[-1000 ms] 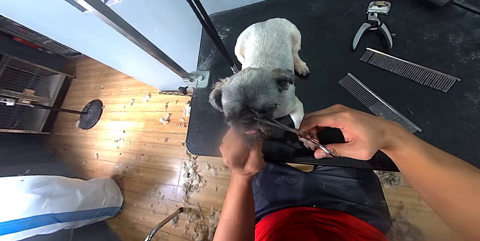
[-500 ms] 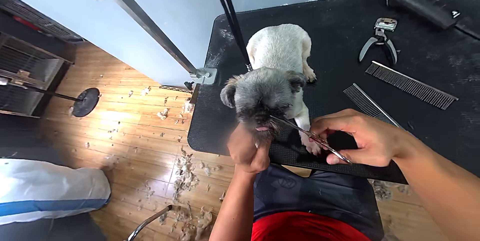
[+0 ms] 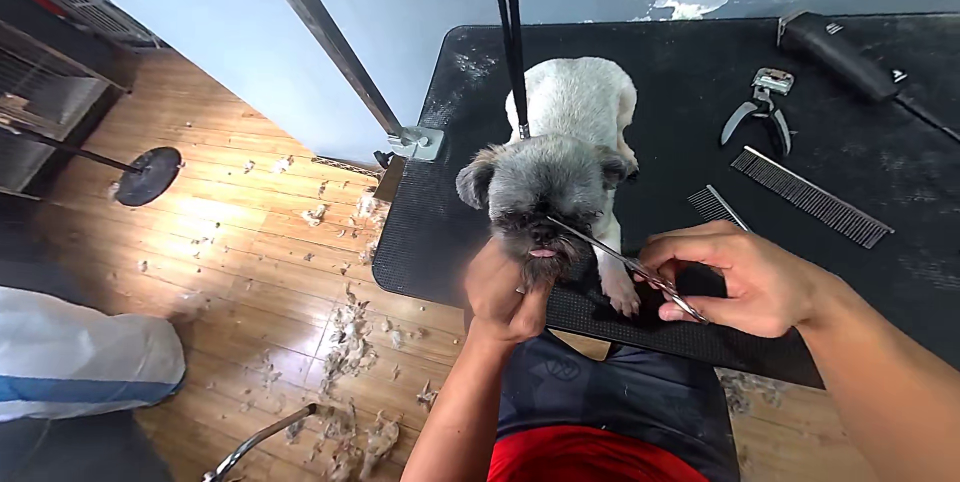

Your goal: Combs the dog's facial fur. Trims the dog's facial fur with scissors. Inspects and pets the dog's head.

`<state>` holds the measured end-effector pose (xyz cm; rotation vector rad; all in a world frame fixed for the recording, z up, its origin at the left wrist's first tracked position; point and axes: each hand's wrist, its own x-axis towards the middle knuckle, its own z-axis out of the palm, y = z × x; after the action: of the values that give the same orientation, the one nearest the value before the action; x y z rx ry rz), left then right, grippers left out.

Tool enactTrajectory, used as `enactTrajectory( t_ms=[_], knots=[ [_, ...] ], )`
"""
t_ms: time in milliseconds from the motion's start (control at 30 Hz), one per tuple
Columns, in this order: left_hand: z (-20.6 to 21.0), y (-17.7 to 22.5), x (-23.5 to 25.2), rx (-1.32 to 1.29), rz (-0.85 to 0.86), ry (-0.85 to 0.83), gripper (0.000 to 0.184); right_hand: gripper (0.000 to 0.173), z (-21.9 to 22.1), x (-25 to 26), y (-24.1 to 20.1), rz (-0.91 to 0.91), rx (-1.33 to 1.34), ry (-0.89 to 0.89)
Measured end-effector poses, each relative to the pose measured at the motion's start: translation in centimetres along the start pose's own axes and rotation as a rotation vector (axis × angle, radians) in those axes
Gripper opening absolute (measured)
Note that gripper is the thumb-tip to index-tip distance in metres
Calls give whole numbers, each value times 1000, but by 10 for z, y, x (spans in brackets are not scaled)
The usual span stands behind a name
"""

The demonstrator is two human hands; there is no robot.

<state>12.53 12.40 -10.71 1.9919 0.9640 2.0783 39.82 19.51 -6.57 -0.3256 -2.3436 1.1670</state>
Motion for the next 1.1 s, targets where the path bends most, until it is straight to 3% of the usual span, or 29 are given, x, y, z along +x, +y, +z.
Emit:
enactTrajectory(
  t_ms=[100,433,967,1100],
  knots=[
    [2,0,0,-14,11,-5,20,43,-11,1,-11,12,-26,-46],
    [4,-2,-1,-55,23,19,18,35,-49,18,-43,106,-164,-176],
    [5,-4,-2,-76,-6,19,17,28,-59,23,-48,145,-212,-223],
    [7,-12,1,-77,-87,47,16,37,-64,24,-51,198,-178,-260]
  ],
)
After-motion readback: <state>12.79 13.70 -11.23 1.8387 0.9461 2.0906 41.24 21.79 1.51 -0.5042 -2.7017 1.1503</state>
